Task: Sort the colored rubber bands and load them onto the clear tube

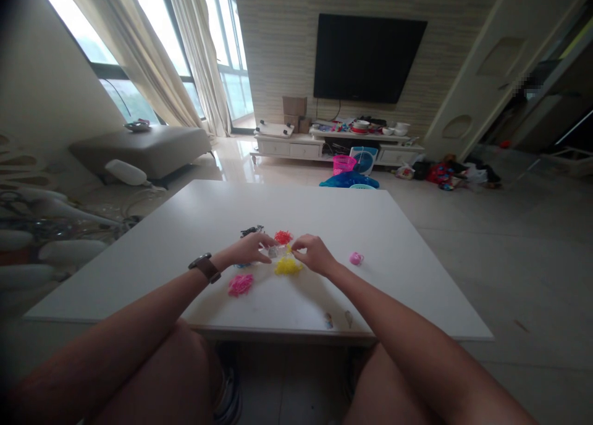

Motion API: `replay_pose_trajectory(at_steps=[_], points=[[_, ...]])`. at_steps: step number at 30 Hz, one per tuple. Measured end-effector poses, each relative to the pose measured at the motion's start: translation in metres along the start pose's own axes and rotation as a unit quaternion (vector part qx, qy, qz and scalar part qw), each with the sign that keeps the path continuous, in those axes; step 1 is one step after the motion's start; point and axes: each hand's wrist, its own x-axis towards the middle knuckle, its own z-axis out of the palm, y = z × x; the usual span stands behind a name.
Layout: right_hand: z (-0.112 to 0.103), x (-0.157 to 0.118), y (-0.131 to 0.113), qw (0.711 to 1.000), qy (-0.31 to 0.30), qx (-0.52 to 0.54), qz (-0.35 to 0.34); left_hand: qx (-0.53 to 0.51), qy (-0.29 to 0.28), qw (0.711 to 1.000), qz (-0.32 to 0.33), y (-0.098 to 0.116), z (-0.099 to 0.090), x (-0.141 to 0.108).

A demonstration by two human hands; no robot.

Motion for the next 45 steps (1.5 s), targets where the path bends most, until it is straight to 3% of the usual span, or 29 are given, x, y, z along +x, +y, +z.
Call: replay_pose_trajectory(at_steps=[9,16,22,28,36,40,42,45], points=[[0.012,-0.001,0.002,1.0,0.006,0.026,0.002,-0.02,-0.026,0.999,0.024,0.001,0.005,0.002],[0.01,0.0,-0.006,0.997,0.025,0.072,-0.033,-0.051,-0.029,0.998,0.018,-0.004,0.007,0.006],[0.008,0.0,-0.009,0.997,0.025,0.034,-0.065,-0.06,-0.029,0.998,0.02,0.003,0.005,0.004],[0.005,-0.001,-0.005,0.996,0.006,0.074,-0.044,-0.068,-0.023,0.997,0.017,0.006,0.004,0.002],[0.007,0.002,-0.02,0.989,0.081,0.119,-0.016,-0.072,-0.029,0.997,0.017,0.006,0.004,0.002],[0.005,0.003,-0.015,0.989,0.13,0.067,-0.015,-0.117,-0.012,0.993,0.018,0.009,0.004,0.003],[0.004,0.001,-0.001,0.996,0.082,0.008,0.032,-0.161,0.001,0.987,0.008,0.012,0.004,0.002],[0.007,-0.005,0.027,0.986,-0.1,-0.084,0.105,-0.197,0.011,0.98,0.001,0.018,0.002,0.0]])
